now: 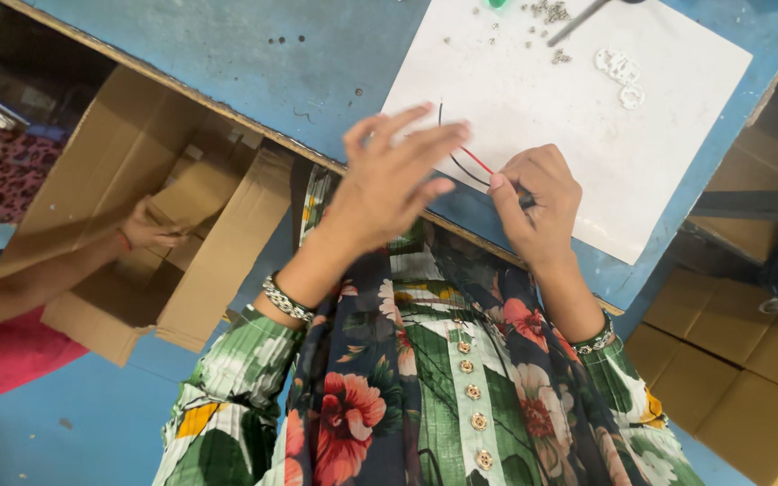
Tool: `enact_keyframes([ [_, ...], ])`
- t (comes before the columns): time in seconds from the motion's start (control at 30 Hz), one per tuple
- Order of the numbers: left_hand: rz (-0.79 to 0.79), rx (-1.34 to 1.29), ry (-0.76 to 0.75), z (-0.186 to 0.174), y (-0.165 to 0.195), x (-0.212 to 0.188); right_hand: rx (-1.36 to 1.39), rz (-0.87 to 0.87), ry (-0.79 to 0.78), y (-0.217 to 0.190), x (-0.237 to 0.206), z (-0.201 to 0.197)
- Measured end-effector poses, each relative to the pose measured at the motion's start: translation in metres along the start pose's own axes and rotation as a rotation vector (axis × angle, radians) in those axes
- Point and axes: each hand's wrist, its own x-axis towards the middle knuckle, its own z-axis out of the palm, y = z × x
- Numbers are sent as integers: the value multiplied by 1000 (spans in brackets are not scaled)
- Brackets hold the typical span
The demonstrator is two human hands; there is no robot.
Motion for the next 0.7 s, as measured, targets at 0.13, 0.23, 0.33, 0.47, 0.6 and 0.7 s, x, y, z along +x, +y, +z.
enact_keyframes([
  [0.13, 103, 151, 24, 18, 9, 3, 2, 4, 3, 0, 1, 2],
  [0.23, 137, 127, 45, 15, -2, 6, -17, 17, 6, -1, 0, 3],
  [0.33, 129, 135, 26, -4, -16, 2, -50, 21, 24, -1, -1, 2],
  [0.47, 68, 153, 29, -28, -22, 0, -120, 5, 56, -3, -1, -3],
  [0.6, 29, 129, 27, -35, -11, -1, -138, 3, 48, -13, 7, -12],
  [0.7, 13, 94, 16, -30, 0, -2, -160, -88, -11, -29, 9, -23],
])
